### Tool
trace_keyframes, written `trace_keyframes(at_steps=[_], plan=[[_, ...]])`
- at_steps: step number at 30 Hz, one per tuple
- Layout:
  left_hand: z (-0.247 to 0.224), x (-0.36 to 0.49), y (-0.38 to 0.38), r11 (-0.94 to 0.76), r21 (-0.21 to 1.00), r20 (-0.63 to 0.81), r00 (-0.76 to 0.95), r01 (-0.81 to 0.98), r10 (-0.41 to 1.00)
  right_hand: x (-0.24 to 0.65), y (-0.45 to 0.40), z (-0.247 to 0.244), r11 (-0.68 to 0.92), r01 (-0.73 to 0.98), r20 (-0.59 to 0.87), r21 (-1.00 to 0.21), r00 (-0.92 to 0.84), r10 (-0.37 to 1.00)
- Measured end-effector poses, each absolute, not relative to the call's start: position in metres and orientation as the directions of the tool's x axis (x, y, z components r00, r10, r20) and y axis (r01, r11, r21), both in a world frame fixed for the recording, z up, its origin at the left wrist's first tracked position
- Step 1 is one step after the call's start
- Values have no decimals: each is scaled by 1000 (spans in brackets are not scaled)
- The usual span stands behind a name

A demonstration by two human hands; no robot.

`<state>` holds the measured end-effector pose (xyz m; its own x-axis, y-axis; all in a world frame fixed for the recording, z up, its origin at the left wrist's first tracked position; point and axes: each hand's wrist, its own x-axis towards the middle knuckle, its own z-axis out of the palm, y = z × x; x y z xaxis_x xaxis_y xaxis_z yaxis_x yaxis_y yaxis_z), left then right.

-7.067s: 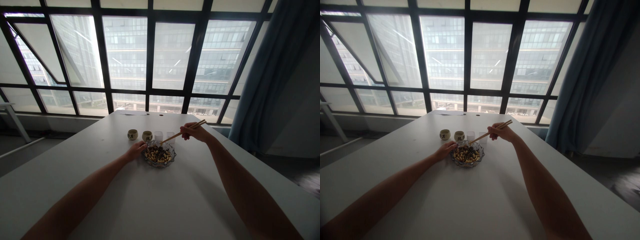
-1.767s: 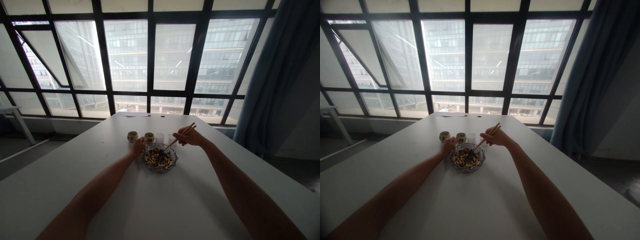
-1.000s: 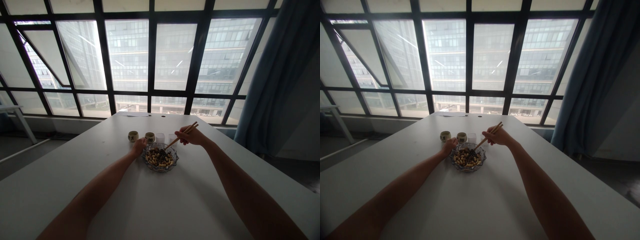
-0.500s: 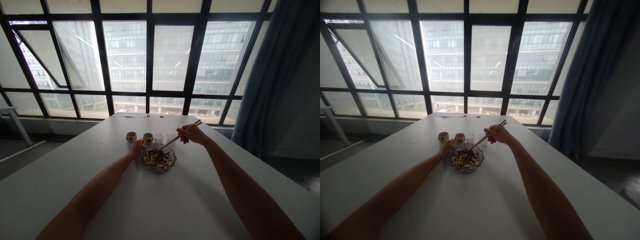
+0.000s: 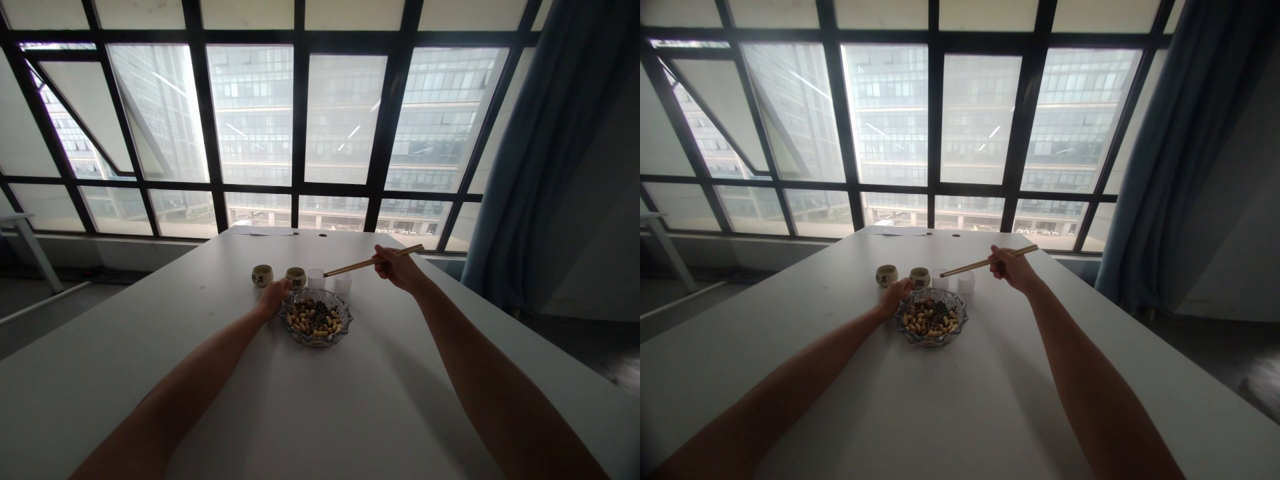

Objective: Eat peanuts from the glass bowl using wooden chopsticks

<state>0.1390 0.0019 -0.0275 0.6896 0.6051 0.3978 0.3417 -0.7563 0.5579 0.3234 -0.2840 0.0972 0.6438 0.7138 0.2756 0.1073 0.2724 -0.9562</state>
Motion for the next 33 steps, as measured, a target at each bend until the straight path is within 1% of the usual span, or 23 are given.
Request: trace_keyframes(at_steps=[1,3,5,6,8,10,12,15,18,21,27,30,33], plan=[[-26,137,1,-764,546,415,681,344,603,324,-284,97,271,104,271,-957,649,710],[-21,131,2,-810,483,504,651,332,567,325,-284,97,270,101,268,-957,656,706],[-16,124,9,-874,369,660,573,316,486,326,-284,97,272,100,270,-957,655,706],[-15,121,15,-881,330,722,511,340,467,326,-284,97,272,102,270,-957,652,708],[-15,116,31,-857,327,765,421,399,488,326,-284,97,265,107,270,-958,641,719],[-20,114,48,-805,393,719,397,445,571,326,-284,96,256,118,272,-959,631,727],[-26,115,64,-759,468,641,417,453,644,324,-283,95,247,134,276,-960,623,732],[-35,121,77,-714,555,553,453,426,700,320,-281,94,234,150,276,-961,601,750],[-41,127,82,-688,609,529,443,395,724,317,-281,94,226,168,282,-959,582,763],[-43,128,80,-682,634,544,417,365,728,314,-282,94,219,186,286,-958,561,777],[-38,123,73,-664,646,502,446,378,742,309,-282,95,213,193,285,-958,546,787],[-37,122,70,-678,643,523,444,355,728,305,-281,97,219,211,301,-953,544,784],[-38,121,68,-727,610,569,464,315,679,299,-284,103,217,283,343,-934,543,766]])
